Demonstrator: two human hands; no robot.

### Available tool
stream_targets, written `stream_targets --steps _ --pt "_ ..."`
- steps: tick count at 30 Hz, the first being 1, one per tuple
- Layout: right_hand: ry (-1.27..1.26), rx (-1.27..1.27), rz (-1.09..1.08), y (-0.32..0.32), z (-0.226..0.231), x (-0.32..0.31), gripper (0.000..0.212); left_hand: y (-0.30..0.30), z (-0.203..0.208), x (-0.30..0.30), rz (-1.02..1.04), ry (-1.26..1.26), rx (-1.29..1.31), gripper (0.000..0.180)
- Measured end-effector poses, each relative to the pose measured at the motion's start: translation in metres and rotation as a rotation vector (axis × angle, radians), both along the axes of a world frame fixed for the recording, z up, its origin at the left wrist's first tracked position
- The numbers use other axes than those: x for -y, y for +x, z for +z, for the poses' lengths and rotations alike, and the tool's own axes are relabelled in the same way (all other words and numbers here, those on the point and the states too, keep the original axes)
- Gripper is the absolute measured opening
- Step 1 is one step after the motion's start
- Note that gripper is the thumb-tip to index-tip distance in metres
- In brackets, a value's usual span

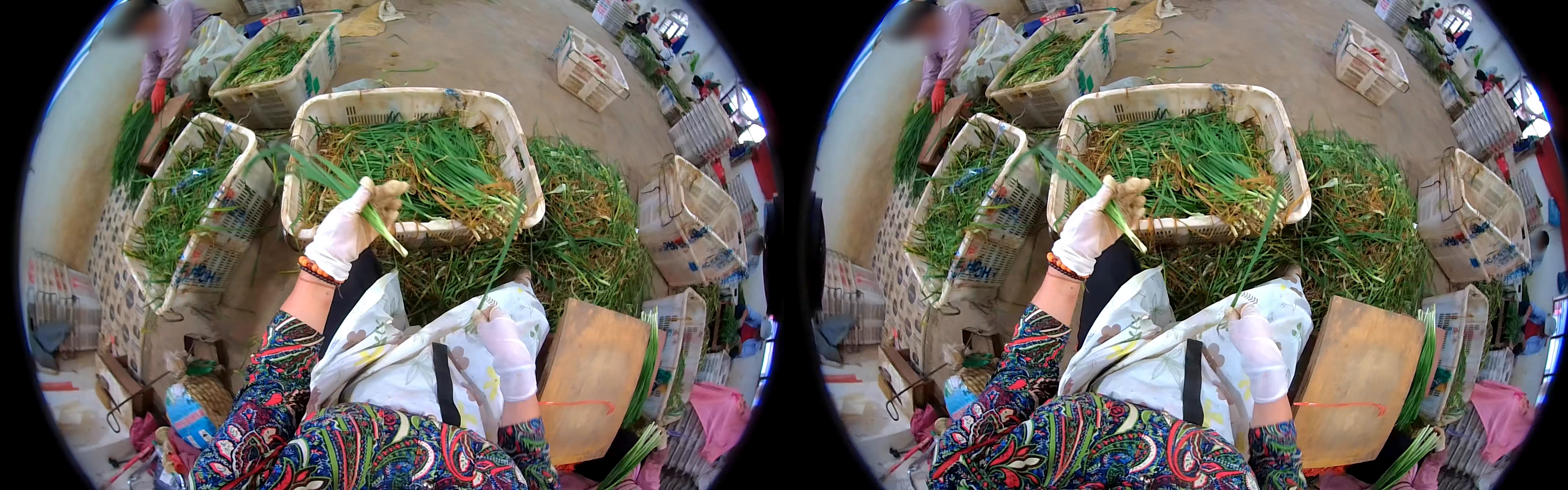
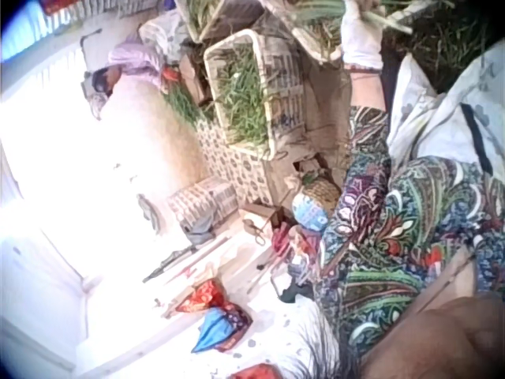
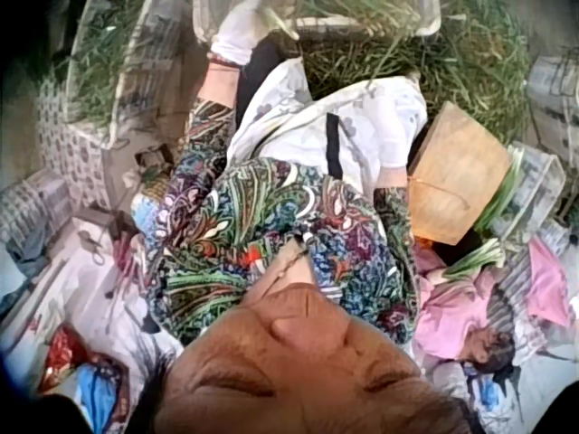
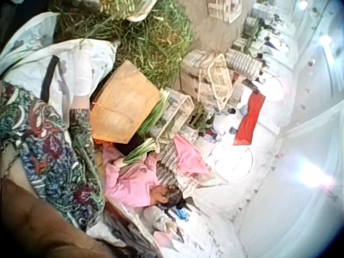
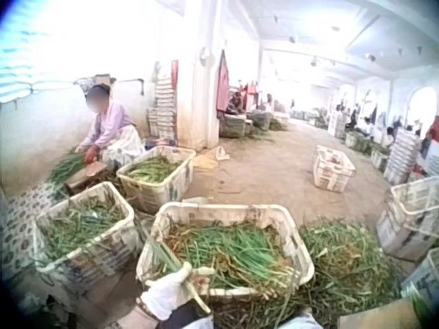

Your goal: The person bundles green onions with a rubber band on a wooden board and kemudian picks individual onions from a crate to clean and sort them by hand.

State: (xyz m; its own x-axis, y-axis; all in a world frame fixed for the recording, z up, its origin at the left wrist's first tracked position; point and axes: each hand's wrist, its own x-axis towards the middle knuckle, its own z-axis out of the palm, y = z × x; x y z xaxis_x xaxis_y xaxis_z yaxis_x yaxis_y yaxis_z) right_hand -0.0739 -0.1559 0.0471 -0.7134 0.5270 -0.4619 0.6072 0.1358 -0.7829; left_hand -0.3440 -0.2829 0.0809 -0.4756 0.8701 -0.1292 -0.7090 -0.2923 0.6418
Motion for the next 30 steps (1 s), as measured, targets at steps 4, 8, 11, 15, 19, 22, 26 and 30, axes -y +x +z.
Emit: stream_targets --steps 4,8,11,15,19,22,26,30 --pt "-0.651 0.001 -0.03 -0.039 0.046 0.011 0.06 0.028 0.002 -0.007 -0.122 0.118 -0.146 0.047" --pt "-1.078 -0.283 0.205 -0.07 0.053 0.038 0.063 0.055 0.004 -0.019 -0.268 0.183 -0.215 0.056" --pt "-0.609 -0.32 -0.026 -0.074 0.037 0.045 0.041 0.062 0.004 -0.012 -0.255 0.07 -0.16 0.078" --pt "-0.057 -0.281 -0.085 -0.067 0.002 0.052 0.027 0.075 -0.005 -0.001 -0.163 -0.216 -0.193 0.043" --pt "-0.282 -0.357 -0.237 -0.065 0.021 0.053 0.023 0.083 0.003 0.003 -0.263 -0.269 -0.129 0.036" --pt "-0.413 -0.412 -0.402 -0.068 0.006 0.039 0.023 0.091 0.0 0.001 -0.18 -0.251 -0.089 0.035" --pt "-0.762 -0.659 -0.3 -0.046 -0.018 0.01 0.028 0.073 -0.019 0.005 0.081 -0.241 -0.034 0.031" --pt "0.324 0.043 0.171 -0.004 -0.009 0.002 0.037 0.055 -0.008 0.014 0.056 -0.189 -0.031 0.032"
